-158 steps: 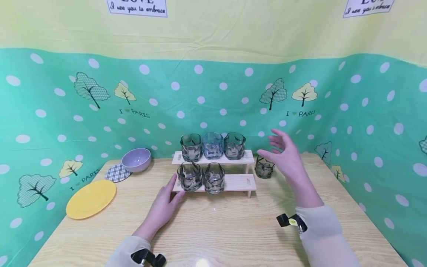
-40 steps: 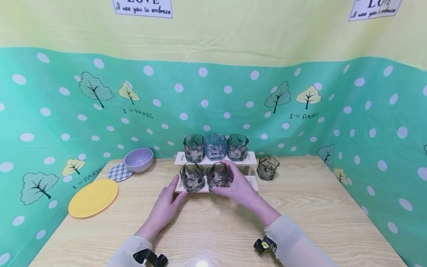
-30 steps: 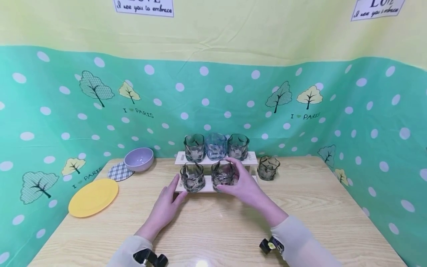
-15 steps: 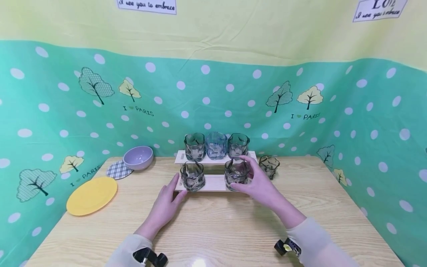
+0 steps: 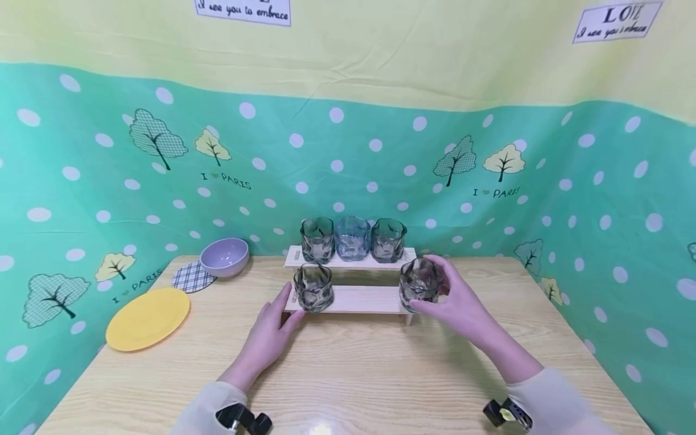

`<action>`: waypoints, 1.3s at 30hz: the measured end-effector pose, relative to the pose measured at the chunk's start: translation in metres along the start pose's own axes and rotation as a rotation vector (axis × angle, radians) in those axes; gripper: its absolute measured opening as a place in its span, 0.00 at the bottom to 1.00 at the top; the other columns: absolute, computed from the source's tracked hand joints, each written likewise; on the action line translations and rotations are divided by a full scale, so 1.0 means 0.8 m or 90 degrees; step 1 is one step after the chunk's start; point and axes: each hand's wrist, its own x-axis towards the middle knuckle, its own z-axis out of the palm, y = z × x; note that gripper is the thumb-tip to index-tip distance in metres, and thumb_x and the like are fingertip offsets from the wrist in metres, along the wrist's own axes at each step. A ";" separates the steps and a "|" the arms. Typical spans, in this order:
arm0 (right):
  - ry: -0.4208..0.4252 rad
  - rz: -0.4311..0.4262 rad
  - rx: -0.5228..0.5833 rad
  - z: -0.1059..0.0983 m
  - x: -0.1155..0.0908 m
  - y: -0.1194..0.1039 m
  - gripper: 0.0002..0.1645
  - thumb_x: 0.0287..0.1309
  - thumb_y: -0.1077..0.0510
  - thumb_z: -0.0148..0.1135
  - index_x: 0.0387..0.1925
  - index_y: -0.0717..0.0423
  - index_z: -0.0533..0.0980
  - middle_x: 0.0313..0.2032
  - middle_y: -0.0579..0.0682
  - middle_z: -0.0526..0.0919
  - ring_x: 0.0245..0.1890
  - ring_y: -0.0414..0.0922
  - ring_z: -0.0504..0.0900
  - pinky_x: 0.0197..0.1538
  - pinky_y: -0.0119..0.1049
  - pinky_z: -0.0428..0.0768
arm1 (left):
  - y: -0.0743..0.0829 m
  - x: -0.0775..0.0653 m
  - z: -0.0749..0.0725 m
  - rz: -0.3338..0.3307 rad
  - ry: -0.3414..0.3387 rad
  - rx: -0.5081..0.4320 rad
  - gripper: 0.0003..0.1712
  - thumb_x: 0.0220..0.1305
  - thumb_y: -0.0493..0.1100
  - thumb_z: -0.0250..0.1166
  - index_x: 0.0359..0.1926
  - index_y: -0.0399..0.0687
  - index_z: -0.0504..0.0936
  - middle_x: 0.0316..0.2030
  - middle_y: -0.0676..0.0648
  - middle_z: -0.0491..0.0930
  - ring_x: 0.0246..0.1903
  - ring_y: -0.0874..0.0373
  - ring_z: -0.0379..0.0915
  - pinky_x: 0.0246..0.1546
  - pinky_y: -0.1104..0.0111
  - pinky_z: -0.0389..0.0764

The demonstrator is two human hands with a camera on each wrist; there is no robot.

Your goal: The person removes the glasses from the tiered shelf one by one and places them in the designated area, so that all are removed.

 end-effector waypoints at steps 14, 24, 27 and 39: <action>0.032 0.032 -0.044 -0.053 -0.022 0.029 0.68 0.62 0.47 0.85 0.89 0.49 0.50 0.74 0.69 0.71 0.75 0.75 0.69 0.75 0.71 0.71 | -0.005 -0.003 0.003 -0.023 -0.012 -0.005 0.46 0.85 0.55 0.63 0.89 0.43 0.54 0.84 0.35 0.59 0.82 0.30 0.54 0.85 0.37 0.46; 0.054 0.042 -0.064 -0.084 -0.018 0.058 0.69 0.64 0.48 0.83 0.90 0.54 0.46 0.73 0.70 0.72 0.73 0.73 0.72 0.76 0.70 0.71 | -0.002 -0.002 0.001 -0.020 -0.008 -0.001 0.45 0.85 0.56 0.61 0.89 0.43 0.54 0.83 0.34 0.61 0.81 0.29 0.55 0.85 0.38 0.46; 0.059 0.045 -0.068 -0.091 -0.014 0.068 0.69 0.65 0.49 0.83 0.90 0.54 0.46 0.74 0.70 0.71 0.72 0.72 0.73 0.74 0.70 0.73 | -0.002 -0.003 0.001 -0.016 -0.004 0.000 0.45 0.85 0.56 0.62 0.89 0.42 0.54 0.83 0.34 0.62 0.81 0.29 0.56 0.85 0.37 0.46; 0.059 0.109 -0.076 -0.108 -0.001 0.097 0.72 0.65 0.46 0.82 0.90 0.53 0.41 0.82 0.76 0.53 0.77 0.80 0.58 0.73 0.83 0.62 | -0.001 -0.001 0.001 -0.010 -0.001 -0.001 0.45 0.85 0.54 0.63 0.89 0.42 0.54 0.82 0.34 0.61 0.81 0.30 0.57 0.85 0.38 0.46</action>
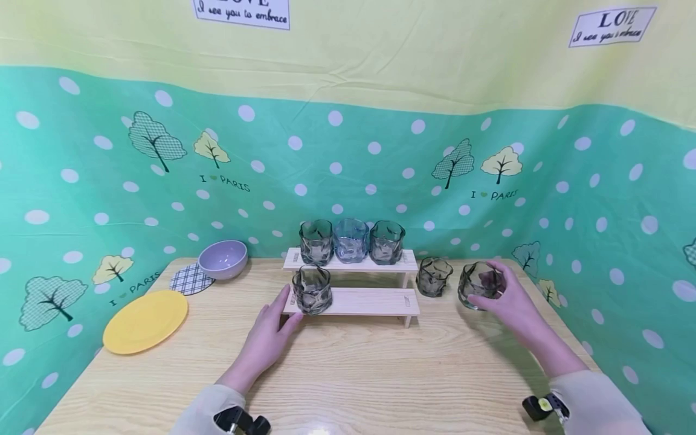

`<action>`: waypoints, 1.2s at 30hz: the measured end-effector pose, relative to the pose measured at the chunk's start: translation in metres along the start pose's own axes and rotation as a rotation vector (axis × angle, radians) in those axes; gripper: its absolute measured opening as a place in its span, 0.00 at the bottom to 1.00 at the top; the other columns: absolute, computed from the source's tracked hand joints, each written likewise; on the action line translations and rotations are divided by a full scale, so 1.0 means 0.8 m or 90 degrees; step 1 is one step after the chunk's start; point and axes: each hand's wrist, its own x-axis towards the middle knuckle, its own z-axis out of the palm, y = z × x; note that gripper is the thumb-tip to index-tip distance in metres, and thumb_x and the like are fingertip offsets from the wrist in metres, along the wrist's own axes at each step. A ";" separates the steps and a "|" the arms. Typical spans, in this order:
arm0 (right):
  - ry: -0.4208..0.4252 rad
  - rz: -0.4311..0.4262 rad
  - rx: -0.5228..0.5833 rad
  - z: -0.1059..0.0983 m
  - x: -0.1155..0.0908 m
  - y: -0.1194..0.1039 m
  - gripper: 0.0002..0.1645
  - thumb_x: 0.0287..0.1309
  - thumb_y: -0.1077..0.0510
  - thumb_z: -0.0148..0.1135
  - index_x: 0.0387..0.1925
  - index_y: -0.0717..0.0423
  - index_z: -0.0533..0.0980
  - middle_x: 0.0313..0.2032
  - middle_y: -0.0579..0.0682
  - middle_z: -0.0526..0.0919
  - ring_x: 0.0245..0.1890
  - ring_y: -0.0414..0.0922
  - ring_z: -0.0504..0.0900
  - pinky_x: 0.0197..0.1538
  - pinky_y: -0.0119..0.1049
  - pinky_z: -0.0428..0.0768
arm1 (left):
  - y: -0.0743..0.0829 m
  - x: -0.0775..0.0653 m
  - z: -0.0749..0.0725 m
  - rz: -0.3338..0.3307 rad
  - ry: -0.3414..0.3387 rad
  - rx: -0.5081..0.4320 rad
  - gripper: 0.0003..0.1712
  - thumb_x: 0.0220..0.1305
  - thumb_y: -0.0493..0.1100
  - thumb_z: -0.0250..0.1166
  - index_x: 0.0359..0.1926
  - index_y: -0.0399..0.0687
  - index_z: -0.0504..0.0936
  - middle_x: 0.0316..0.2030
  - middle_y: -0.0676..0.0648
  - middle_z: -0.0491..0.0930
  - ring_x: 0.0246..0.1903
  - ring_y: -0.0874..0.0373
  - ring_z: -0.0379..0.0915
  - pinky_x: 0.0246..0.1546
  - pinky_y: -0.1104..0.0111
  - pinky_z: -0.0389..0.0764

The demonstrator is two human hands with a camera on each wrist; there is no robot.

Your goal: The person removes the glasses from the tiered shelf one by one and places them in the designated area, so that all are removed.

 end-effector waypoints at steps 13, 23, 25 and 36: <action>-0.007 0.046 0.021 0.000 0.029 0.026 0.74 0.63 0.54 0.82 0.90 0.54 0.37 0.82 0.77 0.50 0.79 0.80 0.52 0.77 0.81 0.55 | 0.003 -0.001 -0.001 -0.001 -0.005 0.003 0.46 0.85 0.55 0.62 0.89 0.43 0.53 0.83 0.34 0.60 0.81 0.30 0.56 0.85 0.37 0.46; -0.016 0.045 0.053 0.008 0.048 0.037 0.71 0.65 0.59 0.80 0.89 0.58 0.38 0.77 0.75 0.63 0.76 0.74 0.64 0.79 0.74 0.63 | 0.000 0.000 -0.001 -0.007 -0.010 0.002 0.46 0.85 0.56 0.62 0.89 0.42 0.53 0.82 0.33 0.61 0.81 0.31 0.56 0.85 0.39 0.46; -0.017 0.042 0.066 0.010 0.052 0.038 0.71 0.64 0.60 0.81 0.89 0.59 0.38 0.77 0.74 0.64 0.75 0.73 0.65 0.79 0.72 0.63 | -0.001 -0.001 -0.001 -0.006 -0.007 0.003 0.46 0.85 0.56 0.62 0.89 0.42 0.53 0.82 0.32 0.61 0.81 0.31 0.56 0.85 0.38 0.46; -0.025 0.062 0.056 0.016 0.065 0.040 0.72 0.63 0.58 0.82 0.89 0.57 0.38 0.80 0.75 0.57 0.79 0.76 0.56 0.80 0.77 0.55 | -0.002 0.002 0.000 -0.006 -0.008 0.004 0.46 0.85 0.55 0.62 0.89 0.42 0.53 0.82 0.33 0.61 0.81 0.30 0.57 0.86 0.39 0.45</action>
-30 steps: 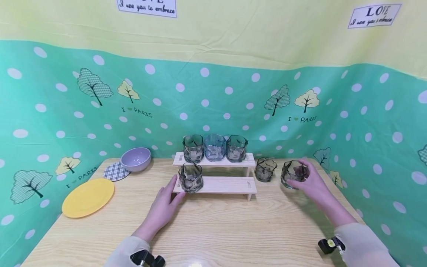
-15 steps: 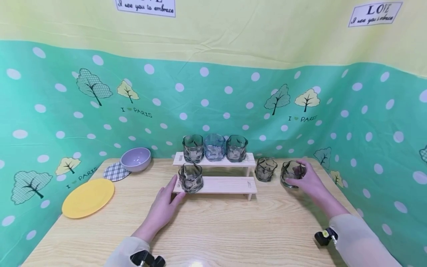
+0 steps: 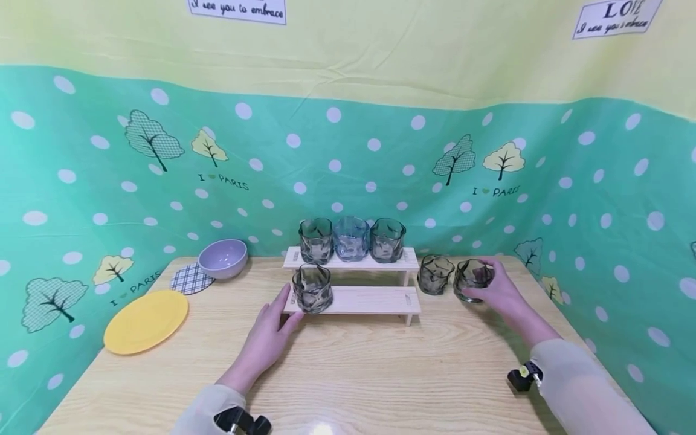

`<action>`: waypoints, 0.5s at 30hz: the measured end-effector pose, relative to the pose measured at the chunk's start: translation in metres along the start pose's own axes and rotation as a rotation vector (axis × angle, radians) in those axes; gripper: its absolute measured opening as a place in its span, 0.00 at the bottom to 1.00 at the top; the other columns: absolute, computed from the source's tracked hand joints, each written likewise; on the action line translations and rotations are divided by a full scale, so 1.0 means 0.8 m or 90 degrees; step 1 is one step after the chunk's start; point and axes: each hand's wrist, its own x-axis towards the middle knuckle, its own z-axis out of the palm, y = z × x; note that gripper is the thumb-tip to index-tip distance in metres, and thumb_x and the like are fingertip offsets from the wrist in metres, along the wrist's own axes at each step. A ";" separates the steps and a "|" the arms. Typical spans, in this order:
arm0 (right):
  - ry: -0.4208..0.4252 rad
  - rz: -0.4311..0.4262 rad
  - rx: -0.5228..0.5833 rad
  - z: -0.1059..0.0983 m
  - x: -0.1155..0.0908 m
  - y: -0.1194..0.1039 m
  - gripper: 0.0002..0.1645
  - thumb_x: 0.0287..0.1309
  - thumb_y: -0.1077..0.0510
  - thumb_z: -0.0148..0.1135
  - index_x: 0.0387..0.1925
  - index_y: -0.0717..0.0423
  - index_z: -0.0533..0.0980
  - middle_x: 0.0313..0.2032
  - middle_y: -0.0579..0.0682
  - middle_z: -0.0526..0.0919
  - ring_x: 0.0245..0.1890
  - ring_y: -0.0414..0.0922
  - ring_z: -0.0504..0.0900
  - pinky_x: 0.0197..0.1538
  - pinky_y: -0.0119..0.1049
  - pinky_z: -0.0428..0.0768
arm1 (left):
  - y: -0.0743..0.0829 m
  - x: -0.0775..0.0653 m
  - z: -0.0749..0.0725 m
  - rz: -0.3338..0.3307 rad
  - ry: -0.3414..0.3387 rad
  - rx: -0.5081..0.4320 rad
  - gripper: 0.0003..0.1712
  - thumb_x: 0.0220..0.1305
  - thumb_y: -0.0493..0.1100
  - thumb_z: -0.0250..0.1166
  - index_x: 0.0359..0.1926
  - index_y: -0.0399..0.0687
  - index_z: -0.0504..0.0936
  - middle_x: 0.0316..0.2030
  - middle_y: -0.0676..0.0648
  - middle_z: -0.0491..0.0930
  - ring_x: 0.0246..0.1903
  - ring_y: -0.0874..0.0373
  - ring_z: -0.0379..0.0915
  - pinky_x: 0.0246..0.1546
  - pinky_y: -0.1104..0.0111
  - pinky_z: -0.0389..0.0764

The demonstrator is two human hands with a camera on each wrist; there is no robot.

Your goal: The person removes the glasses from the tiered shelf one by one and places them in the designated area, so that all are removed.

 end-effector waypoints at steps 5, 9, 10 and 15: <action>-0.004 0.004 0.000 0.002 0.003 0.001 0.73 0.62 0.58 0.82 0.89 0.57 0.38 0.82 0.77 0.52 0.81 0.79 0.50 0.79 0.79 0.51 | -0.001 0.001 0.001 -0.003 -0.001 0.000 0.46 0.85 0.55 0.62 0.89 0.42 0.53 0.83 0.34 0.61 0.81 0.30 0.57 0.86 0.39 0.45; -0.012 -0.003 0.008 0.002 0.007 0.003 0.72 0.63 0.60 0.81 0.89 0.57 0.38 0.80 0.76 0.56 0.80 0.78 0.51 0.80 0.78 0.52 | 0.000 0.001 0.000 -0.004 -0.002 0.002 0.46 0.85 0.55 0.62 0.89 0.43 0.53 0.83 0.35 0.60 0.81 0.31 0.56 0.86 0.40 0.45; -0.013 -0.004 0.007 0.002 0.007 0.003 0.72 0.63 0.60 0.81 0.89 0.57 0.38 0.80 0.76 0.56 0.81 0.78 0.51 0.80 0.79 0.51 | 0.000 0.001 0.000 -0.001 -0.001 0.003 0.46 0.85 0.55 0.62 0.89 0.42 0.53 0.83 0.34 0.60 0.81 0.31 0.56 0.86 0.39 0.45; -0.024 -0.013 0.013 0.002 0.011 0.005 0.69 0.66 0.62 0.78 0.88 0.60 0.37 0.79 0.76 0.58 0.79 0.77 0.55 0.81 0.75 0.55 | 0.002 0.001 -0.001 0.003 0.003 0.002 0.46 0.85 0.55 0.62 0.89 0.41 0.53 0.82 0.33 0.62 0.81 0.31 0.58 0.86 0.40 0.45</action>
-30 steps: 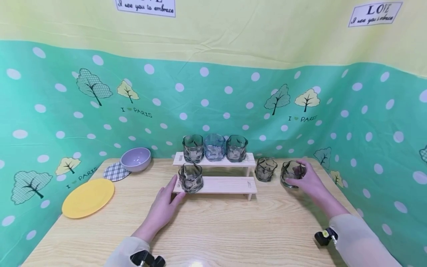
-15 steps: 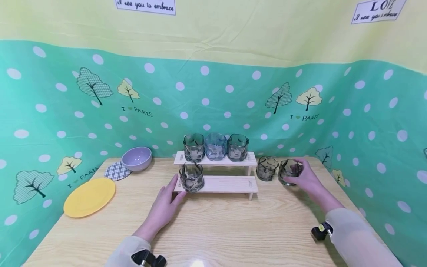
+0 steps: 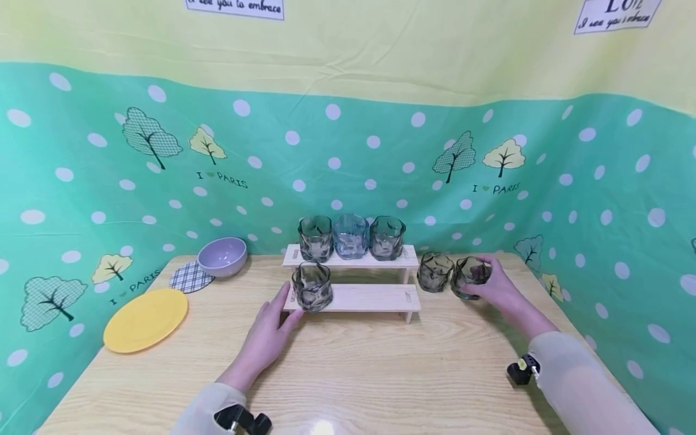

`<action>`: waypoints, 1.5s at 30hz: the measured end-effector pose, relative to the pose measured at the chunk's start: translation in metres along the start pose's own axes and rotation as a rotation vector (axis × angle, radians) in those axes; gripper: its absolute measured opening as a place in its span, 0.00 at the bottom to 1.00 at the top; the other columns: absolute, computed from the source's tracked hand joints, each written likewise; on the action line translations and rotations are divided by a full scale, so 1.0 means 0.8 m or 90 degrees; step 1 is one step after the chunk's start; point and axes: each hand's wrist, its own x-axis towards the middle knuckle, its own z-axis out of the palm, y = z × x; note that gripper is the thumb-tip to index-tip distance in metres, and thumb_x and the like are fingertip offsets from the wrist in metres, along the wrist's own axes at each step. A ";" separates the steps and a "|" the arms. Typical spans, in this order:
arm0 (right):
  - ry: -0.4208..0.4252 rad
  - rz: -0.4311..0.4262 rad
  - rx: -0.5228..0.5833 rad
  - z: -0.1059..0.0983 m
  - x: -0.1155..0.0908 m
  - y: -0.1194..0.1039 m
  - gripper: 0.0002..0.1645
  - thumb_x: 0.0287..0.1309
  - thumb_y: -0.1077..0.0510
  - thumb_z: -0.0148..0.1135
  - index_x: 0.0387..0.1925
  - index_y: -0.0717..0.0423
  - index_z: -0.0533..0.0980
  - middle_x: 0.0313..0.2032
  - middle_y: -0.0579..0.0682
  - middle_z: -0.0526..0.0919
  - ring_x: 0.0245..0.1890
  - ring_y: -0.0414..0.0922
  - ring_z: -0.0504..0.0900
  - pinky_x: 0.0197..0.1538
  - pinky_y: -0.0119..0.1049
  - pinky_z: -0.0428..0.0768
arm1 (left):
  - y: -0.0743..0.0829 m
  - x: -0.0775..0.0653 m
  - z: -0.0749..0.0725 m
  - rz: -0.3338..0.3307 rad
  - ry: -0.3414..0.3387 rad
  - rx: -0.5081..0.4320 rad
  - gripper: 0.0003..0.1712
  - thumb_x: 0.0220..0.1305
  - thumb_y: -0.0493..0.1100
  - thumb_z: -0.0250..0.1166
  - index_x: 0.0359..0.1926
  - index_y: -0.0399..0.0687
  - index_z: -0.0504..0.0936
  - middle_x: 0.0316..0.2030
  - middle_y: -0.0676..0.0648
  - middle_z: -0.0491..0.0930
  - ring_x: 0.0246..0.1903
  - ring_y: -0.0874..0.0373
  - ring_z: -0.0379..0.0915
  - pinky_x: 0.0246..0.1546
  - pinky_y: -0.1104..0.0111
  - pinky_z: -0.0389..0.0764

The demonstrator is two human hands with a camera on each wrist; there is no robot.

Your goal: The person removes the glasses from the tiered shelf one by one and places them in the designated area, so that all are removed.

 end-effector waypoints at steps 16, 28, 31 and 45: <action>-0.020 -0.003 -0.023 -0.003 -0.002 -0.001 0.69 0.68 0.59 0.78 0.88 0.60 0.37 0.81 0.74 0.57 0.81 0.77 0.52 0.80 0.77 0.53 | 0.001 0.000 0.000 0.008 0.006 -0.001 0.46 0.85 0.54 0.63 0.88 0.40 0.54 0.82 0.33 0.62 0.80 0.30 0.59 0.85 0.39 0.46; -0.003 -0.026 -0.134 -0.017 -0.024 -0.025 0.81 0.64 0.43 0.82 0.89 0.55 0.29 0.87 0.68 0.35 0.82 0.80 0.44 0.77 0.83 0.51 | -0.002 0.002 0.003 -0.004 -0.007 -0.002 0.46 0.85 0.54 0.63 0.89 0.42 0.52 0.82 0.33 0.63 0.80 0.31 0.58 0.86 0.40 0.45; 0.015 -0.047 -0.144 -0.017 -0.029 -0.038 0.83 0.62 0.42 0.83 0.90 0.55 0.29 0.87 0.69 0.36 0.81 0.80 0.45 0.76 0.83 0.53 | -0.002 0.003 0.002 0.003 -0.003 -0.001 0.46 0.85 0.54 0.63 0.89 0.42 0.53 0.82 0.33 0.63 0.80 0.32 0.59 0.86 0.40 0.45; 0.039 -0.121 -0.172 0.005 -0.059 -0.097 0.80 0.61 0.42 0.85 0.90 0.55 0.35 0.87 0.68 0.41 0.80 0.79 0.53 0.75 0.80 0.62 | 0.002 -0.001 -0.002 0.001 0.000 -0.004 0.46 0.85 0.56 0.61 0.90 0.44 0.52 0.82 0.33 0.63 0.80 0.31 0.59 0.85 0.39 0.46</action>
